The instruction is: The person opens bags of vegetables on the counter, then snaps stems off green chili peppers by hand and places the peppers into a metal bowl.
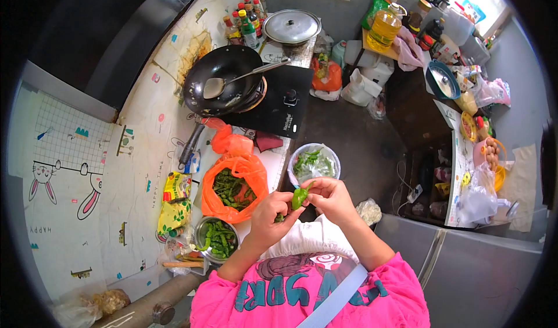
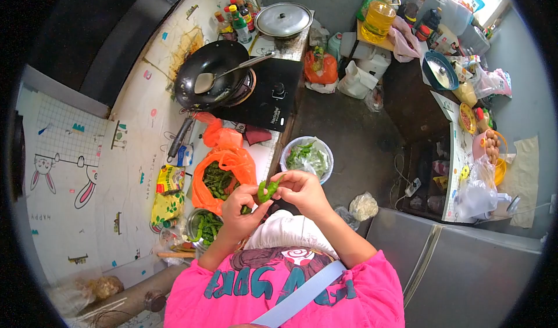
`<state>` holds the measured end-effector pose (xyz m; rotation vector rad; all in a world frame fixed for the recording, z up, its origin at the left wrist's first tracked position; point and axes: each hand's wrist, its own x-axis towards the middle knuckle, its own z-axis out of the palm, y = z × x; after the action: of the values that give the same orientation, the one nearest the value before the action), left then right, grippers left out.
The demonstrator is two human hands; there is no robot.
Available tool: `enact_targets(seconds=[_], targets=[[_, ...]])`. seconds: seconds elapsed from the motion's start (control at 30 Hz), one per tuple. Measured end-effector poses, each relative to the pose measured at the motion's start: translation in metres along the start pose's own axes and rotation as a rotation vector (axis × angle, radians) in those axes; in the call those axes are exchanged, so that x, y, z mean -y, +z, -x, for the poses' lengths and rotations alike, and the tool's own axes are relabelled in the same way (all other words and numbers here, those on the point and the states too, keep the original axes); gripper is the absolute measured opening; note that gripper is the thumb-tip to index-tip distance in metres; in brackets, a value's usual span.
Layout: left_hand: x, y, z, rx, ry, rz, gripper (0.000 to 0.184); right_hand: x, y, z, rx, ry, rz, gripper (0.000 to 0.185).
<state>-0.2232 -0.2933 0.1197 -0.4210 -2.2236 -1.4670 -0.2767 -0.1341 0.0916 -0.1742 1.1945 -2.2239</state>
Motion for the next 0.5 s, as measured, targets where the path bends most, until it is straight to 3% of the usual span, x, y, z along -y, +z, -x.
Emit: enact_targets(seconds=[0.27, 0.5], targets=[[0.004, 0.007, 0.000, -0.024, -0.048, -0.012, 0.033, -0.001, -0.005, -0.004, -0.023, 0.055, 0.051, 0.023], [0.024, 0.011, 0.012, -0.095, -0.251, 0.282, 0.033, 0.010, -0.002, -0.003, -0.079, 0.121, 0.123, 0.023]])
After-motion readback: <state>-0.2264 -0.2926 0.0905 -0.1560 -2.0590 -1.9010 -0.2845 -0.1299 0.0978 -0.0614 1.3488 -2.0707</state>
